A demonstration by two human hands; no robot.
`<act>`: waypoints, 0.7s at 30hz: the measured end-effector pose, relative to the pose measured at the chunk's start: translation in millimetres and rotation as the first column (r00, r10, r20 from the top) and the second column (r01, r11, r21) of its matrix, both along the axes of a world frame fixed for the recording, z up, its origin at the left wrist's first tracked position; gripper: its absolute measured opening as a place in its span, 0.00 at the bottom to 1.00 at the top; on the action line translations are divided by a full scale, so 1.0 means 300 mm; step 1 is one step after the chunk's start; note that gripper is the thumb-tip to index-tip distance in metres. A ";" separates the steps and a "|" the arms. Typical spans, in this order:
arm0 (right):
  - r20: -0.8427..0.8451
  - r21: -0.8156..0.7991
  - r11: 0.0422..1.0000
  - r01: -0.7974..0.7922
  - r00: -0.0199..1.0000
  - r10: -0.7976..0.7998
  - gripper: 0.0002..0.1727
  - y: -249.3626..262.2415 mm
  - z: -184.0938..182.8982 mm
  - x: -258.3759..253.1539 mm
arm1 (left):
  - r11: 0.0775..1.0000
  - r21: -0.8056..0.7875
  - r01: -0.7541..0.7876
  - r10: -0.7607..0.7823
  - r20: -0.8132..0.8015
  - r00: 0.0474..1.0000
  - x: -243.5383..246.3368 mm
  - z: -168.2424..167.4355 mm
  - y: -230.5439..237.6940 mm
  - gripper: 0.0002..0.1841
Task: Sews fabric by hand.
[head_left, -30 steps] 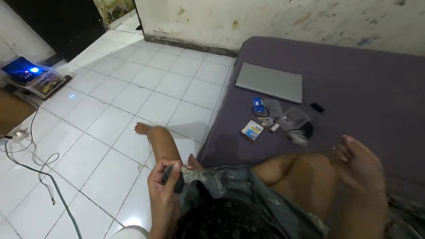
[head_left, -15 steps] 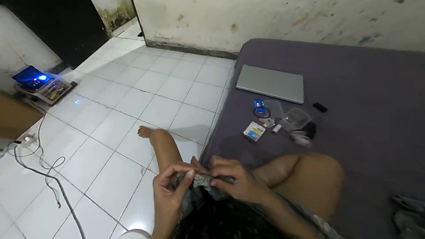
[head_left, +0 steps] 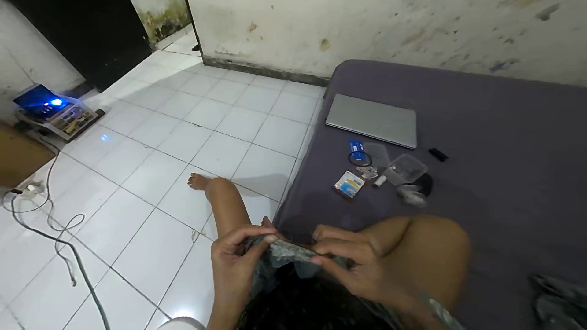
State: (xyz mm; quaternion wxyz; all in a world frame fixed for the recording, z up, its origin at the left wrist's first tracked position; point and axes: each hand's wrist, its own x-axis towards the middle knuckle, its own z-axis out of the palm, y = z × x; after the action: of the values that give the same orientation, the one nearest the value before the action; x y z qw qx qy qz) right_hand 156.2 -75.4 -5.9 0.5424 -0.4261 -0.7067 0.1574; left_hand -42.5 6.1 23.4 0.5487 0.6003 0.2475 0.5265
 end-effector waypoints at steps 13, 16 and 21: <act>-0.160 -0.259 0.963 -0.075 0.987 0.034 0.12 0.015 0.113 -0.069 | 0.992 -0.043 0.117 -0.117 0.018 0.993 -0.008 0.009 -0.020 0.04; -0.114 -0.237 0.971 0.038 0.991 -0.067 0.11 0.003 0.114 -0.069 | 0.990 -0.025 0.140 -0.140 0.008 0.990 -0.013 0.008 -0.015 0.04; -0.148 -0.195 0.979 0.062 0.985 -0.092 0.09 -0.021 0.116 -0.073 | 0.978 -0.001 0.211 -0.210 0.035 0.977 -0.022 0.001 -0.004 0.04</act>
State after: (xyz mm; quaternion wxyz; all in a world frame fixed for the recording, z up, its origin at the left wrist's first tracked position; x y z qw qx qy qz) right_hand 134.4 -81.8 28.9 0.5586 -0.4893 -0.6268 0.2361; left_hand -49.1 4.7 23.8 0.6071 0.6126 0.1743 0.4752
